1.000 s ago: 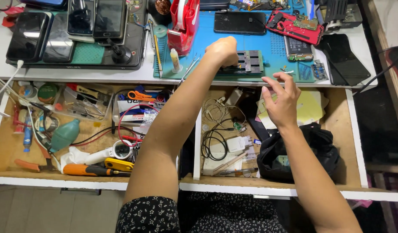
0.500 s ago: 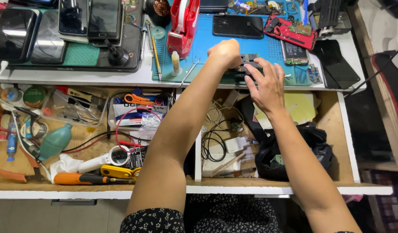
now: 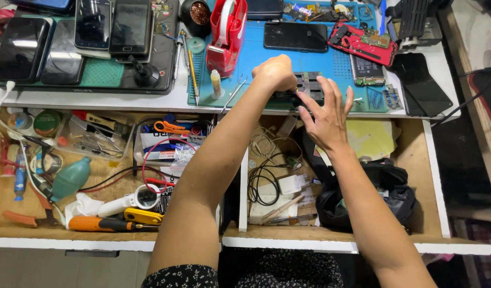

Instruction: Inspecting a small electronic component with a magnifying glass and securing it in a PCB holder for repair

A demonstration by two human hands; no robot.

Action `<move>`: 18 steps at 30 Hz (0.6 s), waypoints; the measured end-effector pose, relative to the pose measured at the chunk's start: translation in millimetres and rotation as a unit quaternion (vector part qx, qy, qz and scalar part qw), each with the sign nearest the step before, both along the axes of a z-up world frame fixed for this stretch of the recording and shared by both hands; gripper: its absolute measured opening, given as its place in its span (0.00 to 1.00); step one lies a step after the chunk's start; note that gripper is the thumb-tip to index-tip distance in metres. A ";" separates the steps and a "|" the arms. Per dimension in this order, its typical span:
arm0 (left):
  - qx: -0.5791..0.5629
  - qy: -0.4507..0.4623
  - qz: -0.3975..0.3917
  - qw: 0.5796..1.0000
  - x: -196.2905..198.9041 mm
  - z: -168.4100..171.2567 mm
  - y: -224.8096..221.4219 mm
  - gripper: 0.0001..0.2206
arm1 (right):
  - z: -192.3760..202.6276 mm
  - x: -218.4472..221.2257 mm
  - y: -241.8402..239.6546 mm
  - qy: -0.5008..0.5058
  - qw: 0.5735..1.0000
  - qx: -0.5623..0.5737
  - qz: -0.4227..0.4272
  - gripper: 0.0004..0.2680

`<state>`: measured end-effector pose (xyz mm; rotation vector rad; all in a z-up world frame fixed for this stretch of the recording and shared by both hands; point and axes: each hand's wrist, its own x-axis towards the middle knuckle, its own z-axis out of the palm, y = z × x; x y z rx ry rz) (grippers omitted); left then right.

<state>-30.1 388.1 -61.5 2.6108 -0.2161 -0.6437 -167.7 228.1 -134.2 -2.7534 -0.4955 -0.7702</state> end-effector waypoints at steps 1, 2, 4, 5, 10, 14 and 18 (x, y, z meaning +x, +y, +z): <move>0.002 0.000 -0.001 1.000 1.3 0.4 -0.7 0.13 | 0.3 -0.1 1.0 0.000 1.000 0.002 -0.001 0.17; 0.004 0.002 -0.001 1.000 2.5 0.6 -1.2 0.13 | 0.5 -0.4 2.3 -0.003 1.000 -0.005 0.003 0.16; 0.007 0.006 -0.001 1.000 4.6 -4.4 -2.3 0.14 | 1.4 -4.1 5.2 -0.003 1.000 -0.012 0.007 0.15; 0.007 0.007 -0.005 1.000 8.1 -7.1 -2.5 0.14 | 3.6 -4.7 7.3 0.000 1.000 -0.010 0.005 0.16; 0.070 0.061 -0.006 0.996 -14.0 33.4 -4.2 0.10 | 18.1 -9.7 11.6 0.049 0.999 0.001 -0.001 0.17; 0.079 0.051 -0.006 0.996 -14.6 33.6 -8.7 0.11 | 17.7 -8.8 10.0 0.054 0.999 0.000 -0.004 0.17; 0.085 0.045 -0.003 0.995 -15.8 33.6 -11.0 0.11 | 13.4 -7.2 9.2 0.044 0.999 -0.013 -0.010 0.17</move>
